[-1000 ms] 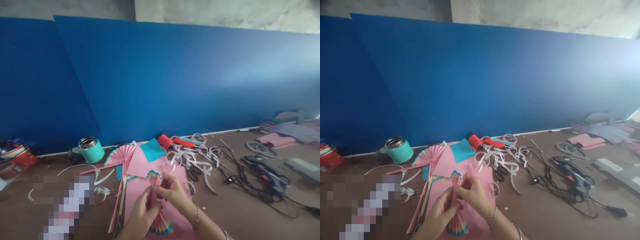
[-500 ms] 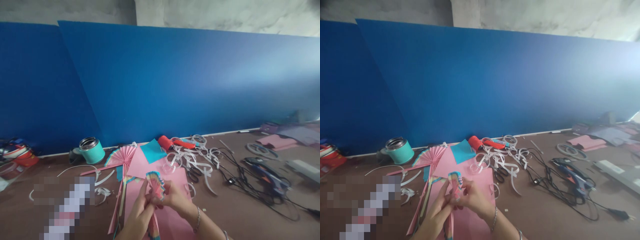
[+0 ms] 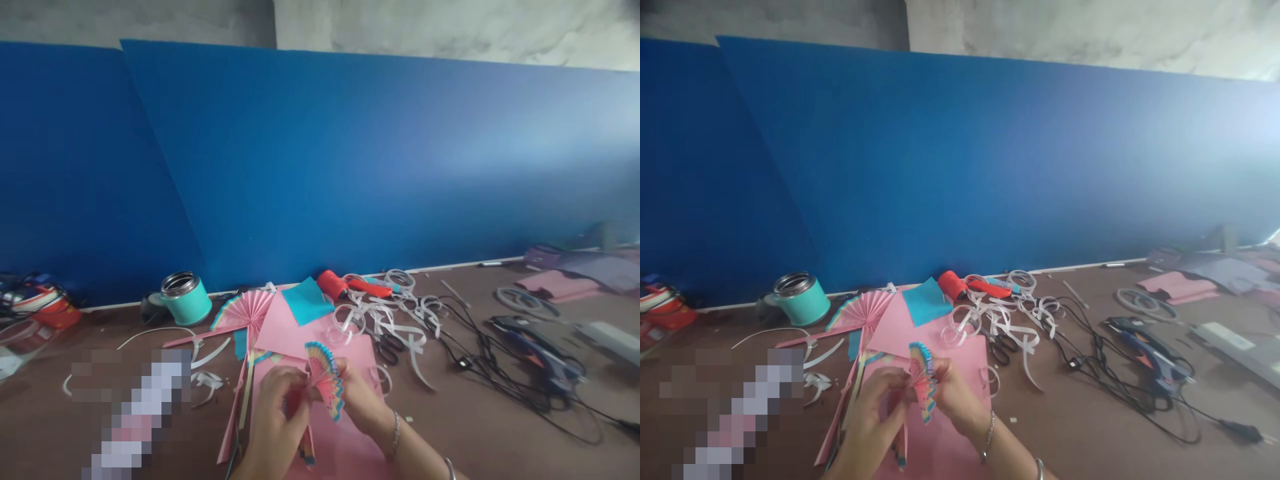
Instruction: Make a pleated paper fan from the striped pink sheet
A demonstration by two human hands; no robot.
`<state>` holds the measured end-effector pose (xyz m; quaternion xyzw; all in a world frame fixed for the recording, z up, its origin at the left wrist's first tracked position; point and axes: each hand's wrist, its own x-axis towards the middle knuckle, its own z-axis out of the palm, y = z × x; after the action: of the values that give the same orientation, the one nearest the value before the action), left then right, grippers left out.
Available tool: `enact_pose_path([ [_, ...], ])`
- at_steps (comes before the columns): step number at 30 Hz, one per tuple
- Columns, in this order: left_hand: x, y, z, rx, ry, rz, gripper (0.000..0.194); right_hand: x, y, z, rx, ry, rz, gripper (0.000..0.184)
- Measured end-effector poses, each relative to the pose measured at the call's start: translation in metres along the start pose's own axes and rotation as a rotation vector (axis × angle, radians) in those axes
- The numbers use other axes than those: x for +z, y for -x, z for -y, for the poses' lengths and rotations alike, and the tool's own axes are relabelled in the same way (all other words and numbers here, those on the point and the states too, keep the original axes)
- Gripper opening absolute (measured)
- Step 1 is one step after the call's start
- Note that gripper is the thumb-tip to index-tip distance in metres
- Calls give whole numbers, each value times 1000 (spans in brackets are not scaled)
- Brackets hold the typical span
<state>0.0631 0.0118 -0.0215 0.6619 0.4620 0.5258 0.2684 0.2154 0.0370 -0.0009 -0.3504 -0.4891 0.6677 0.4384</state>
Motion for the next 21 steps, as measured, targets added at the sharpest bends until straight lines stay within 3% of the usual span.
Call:
enact_pose_path([
  [4,-7,-5,-5,178,-215,44,9,0,1,3,-11,18,31,18],
  [8,-13,-7,-3,136,-246,25,13,0,2,6,11,10,91,22],
  [11,-13,-8,-3,-61,-99,10,18,-4,2,5,1,-24,124,37],
  [16,-10,-18,1,-610,676,222,28,-10,1,-3,-21,-44,68,37],
  [18,-12,-22,7,-706,850,337,32,-11,1,-4,-16,-67,36,31],
  [21,-15,-22,16,-730,965,418,32,-9,2,-2,20,-58,16,24],
])
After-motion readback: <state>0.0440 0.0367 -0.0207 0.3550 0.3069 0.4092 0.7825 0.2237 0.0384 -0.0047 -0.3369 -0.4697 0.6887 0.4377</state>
